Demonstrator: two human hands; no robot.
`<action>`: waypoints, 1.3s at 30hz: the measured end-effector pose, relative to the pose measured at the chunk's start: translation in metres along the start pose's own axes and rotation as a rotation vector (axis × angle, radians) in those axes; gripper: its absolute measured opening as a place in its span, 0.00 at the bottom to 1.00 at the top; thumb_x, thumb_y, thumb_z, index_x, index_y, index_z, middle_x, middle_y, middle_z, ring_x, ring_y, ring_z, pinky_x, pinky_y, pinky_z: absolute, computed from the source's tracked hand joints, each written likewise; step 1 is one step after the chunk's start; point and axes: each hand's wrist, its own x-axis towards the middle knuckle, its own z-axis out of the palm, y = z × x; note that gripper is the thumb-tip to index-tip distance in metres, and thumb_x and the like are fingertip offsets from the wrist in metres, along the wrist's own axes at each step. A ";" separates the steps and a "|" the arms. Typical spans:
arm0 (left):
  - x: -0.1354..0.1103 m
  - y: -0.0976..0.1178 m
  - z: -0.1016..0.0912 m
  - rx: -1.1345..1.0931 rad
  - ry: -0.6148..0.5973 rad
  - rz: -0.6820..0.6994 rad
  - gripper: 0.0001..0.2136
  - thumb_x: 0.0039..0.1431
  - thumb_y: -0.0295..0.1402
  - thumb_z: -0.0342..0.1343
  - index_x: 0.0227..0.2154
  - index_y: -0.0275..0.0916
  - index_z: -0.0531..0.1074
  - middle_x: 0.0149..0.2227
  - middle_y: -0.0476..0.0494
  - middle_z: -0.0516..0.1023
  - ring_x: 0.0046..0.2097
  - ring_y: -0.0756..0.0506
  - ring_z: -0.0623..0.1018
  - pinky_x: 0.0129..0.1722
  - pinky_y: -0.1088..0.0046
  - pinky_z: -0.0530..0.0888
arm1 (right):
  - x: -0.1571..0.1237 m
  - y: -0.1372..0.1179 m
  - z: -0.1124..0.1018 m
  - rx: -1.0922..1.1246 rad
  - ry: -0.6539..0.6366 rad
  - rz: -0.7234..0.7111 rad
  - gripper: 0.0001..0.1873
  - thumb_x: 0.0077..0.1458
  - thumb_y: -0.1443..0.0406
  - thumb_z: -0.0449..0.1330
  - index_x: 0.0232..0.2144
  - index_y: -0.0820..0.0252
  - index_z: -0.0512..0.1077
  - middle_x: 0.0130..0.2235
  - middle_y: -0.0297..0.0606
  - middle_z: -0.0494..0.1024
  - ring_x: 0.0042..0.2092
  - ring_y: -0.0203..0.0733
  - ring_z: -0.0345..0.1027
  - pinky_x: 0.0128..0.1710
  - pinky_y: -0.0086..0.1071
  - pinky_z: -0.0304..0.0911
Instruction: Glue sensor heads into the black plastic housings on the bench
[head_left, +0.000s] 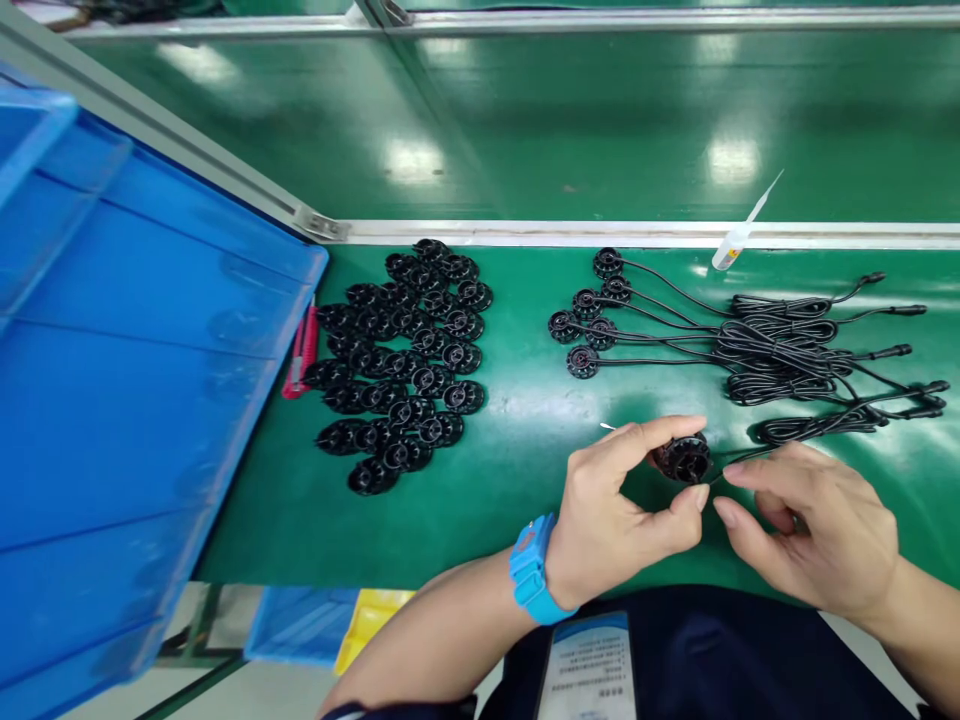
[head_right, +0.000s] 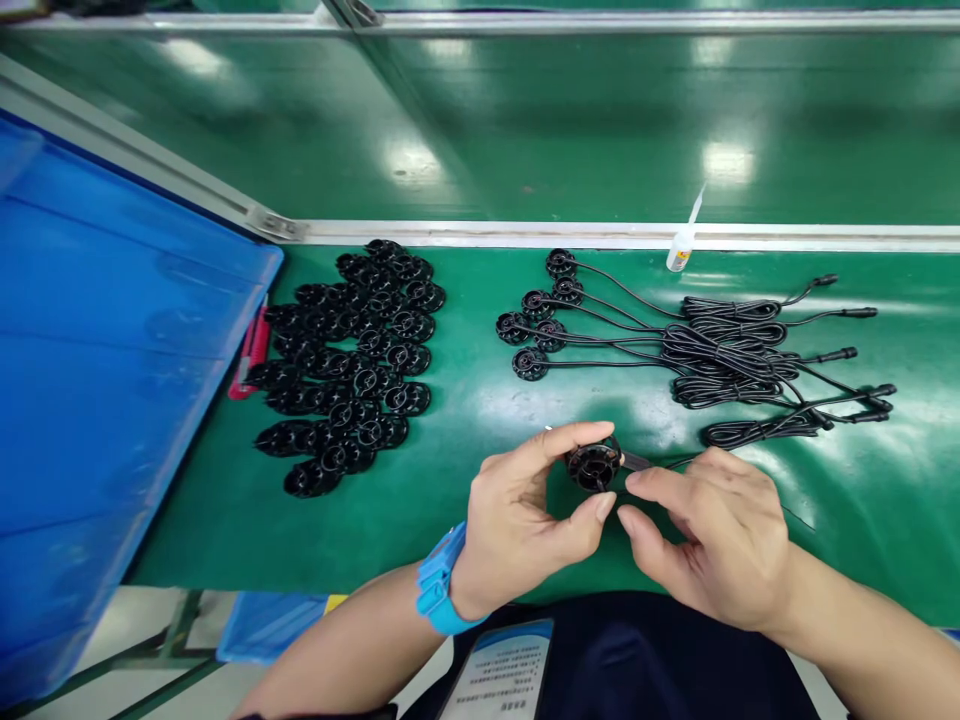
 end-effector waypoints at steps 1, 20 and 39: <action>0.000 0.000 0.000 -0.009 -0.001 -0.006 0.22 0.51 0.27 0.66 0.51 0.40 0.78 0.38 0.43 0.86 0.36 0.44 0.83 0.40 0.66 0.81 | 0.000 0.000 0.001 0.011 0.007 0.003 0.09 0.61 0.69 0.63 0.44 0.60 0.70 0.19 0.21 0.65 0.19 0.28 0.56 0.24 0.27 0.57; -0.006 -0.009 0.002 -0.459 -0.030 0.032 0.18 0.60 0.34 0.66 0.49 0.45 0.66 0.44 0.45 0.84 0.46 0.45 0.85 0.48 0.66 0.80 | -0.004 0.001 0.017 0.312 0.043 0.123 0.07 0.59 0.69 0.63 0.42 0.57 0.75 0.36 0.36 0.78 0.38 0.40 0.72 0.42 0.39 0.68; -0.003 -0.009 -0.004 -0.149 -0.119 0.299 0.17 0.58 0.44 0.65 0.41 0.48 0.62 0.30 0.51 0.83 0.28 0.48 0.80 0.31 0.69 0.75 | -0.004 -0.011 0.000 0.267 0.104 0.024 0.04 0.60 0.67 0.62 0.39 0.59 0.75 0.32 0.33 0.77 0.36 0.37 0.70 0.48 0.42 0.62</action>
